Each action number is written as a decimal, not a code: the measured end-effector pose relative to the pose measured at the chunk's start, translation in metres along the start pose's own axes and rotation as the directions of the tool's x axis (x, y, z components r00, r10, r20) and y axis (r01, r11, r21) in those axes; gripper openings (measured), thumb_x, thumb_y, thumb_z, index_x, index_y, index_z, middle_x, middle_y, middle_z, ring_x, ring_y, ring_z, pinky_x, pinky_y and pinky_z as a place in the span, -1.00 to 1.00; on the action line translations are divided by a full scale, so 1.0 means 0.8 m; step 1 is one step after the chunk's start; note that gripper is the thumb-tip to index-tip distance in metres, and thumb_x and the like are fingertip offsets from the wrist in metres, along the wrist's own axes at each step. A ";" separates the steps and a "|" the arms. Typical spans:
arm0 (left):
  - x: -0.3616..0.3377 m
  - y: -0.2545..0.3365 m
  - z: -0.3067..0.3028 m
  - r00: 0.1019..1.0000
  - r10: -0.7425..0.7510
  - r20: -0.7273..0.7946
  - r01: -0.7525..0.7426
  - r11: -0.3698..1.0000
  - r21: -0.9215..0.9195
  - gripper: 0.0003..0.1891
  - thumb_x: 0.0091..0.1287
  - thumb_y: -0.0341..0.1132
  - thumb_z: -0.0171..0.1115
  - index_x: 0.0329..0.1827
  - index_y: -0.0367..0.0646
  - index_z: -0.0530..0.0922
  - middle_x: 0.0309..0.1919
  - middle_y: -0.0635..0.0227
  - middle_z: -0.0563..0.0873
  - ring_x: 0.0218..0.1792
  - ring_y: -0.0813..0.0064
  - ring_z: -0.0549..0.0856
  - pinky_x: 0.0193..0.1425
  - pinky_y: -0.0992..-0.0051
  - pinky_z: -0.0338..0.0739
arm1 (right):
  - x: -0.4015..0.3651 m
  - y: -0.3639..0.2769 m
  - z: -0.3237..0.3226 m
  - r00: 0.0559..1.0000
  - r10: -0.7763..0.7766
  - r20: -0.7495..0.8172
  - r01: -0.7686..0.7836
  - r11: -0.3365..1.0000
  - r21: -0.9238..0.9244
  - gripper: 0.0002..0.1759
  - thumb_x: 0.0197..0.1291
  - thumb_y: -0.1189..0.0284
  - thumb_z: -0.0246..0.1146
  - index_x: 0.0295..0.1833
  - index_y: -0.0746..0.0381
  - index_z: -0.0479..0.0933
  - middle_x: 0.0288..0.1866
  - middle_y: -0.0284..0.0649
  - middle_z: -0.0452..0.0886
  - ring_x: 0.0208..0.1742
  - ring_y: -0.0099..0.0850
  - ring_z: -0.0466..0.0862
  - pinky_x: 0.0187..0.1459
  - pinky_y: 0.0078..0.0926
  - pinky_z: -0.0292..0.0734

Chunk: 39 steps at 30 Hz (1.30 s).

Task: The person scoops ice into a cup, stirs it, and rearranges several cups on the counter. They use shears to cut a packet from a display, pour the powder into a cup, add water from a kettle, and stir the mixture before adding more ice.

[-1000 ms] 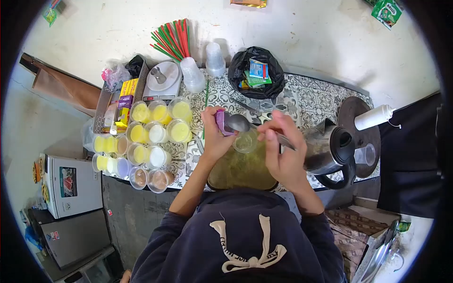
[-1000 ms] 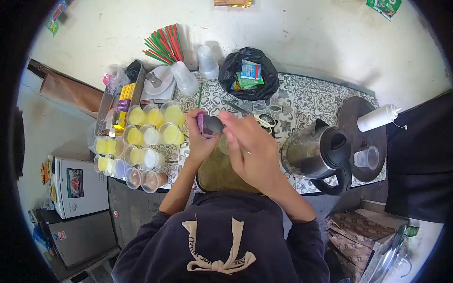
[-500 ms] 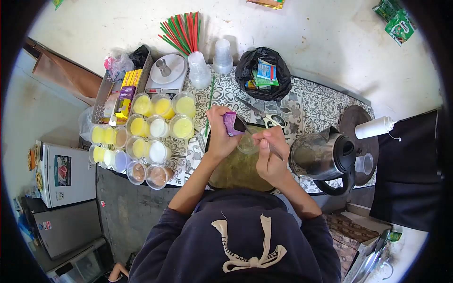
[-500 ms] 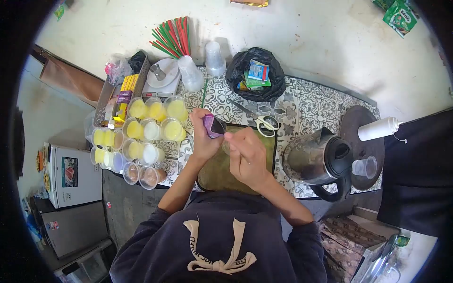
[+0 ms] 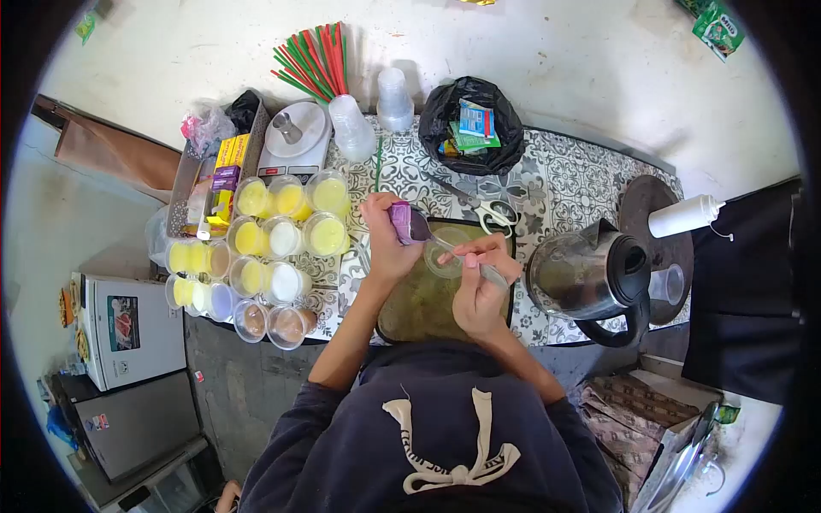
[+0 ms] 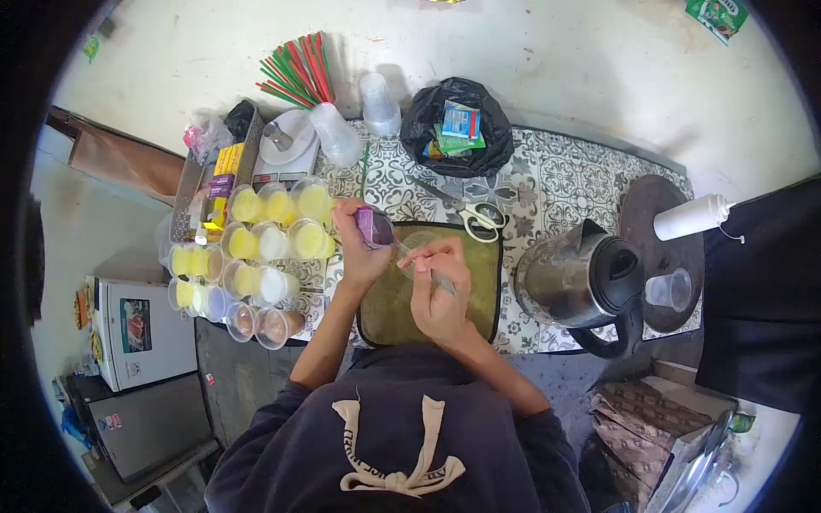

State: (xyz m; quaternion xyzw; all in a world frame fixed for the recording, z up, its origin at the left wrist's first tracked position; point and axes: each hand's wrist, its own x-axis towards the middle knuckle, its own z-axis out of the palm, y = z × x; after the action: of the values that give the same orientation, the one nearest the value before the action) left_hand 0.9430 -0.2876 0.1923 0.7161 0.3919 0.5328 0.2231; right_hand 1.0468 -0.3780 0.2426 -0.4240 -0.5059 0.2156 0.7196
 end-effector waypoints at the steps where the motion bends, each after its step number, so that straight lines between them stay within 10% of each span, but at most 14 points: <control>1: 0.000 0.000 0.000 1.000 0.003 -0.008 -0.003 1.000 -0.005 -0.44 -0.25 -0.51 0.31 -0.10 -0.21 0.31 -0.22 0.17 0.36 -0.16 0.19 0.31 0.01 0.29 0.17 | 0.000 0.000 0.000 1.000 0.004 0.003 -0.004 1.000 0.002 -0.94 0.26 0.62 0.02 -0.30 0.33 0.33 -0.31 -0.09 0.42 -0.29 -0.35 0.54 -0.26 -0.43 0.51; 29: 0.006 -0.004 -0.001 0.992 -0.033 0.124 0.031 0.999 0.017 -0.37 -0.20 -0.48 0.43 -0.03 -0.26 0.28 -0.21 0.15 0.37 -0.14 0.16 0.33 -0.01 0.30 0.25 | 0.001 0.017 -0.012 0.991 -0.134 -0.026 0.135 0.991 0.015 -0.76 0.28 0.70 -0.06 -0.04 0.20 0.10 -0.20 -0.08 0.26 -0.30 -0.44 0.44 -0.31 -0.35 0.64; 39: 0.005 -0.004 0.001 0.986 -0.057 0.159 0.069 0.995 -0.073 -0.35 -0.25 -0.46 0.45 -0.04 -0.24 0.29 -0.24 0.19 0.36 -0.16 0.18 0.36 0.00 0.32 0.29 | 0.003 0.001 -0.019 0.993 -0.114 -0.006 0.114 0.991 -0.064 -0.94 0.23 0.67 0.01 -0.24 0.31 0.32 -0.24 -0.08 0.32 -0.32 -0.36 0.53 -0.29 -0.40 0.58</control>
State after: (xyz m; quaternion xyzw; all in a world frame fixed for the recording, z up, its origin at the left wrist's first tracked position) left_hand 0.9431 -0.2827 0.1920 0.7338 0.3744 0.4823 0.2978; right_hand 1.0615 -0.3819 0.2410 -0.4180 -0.5324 0.1560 0.7193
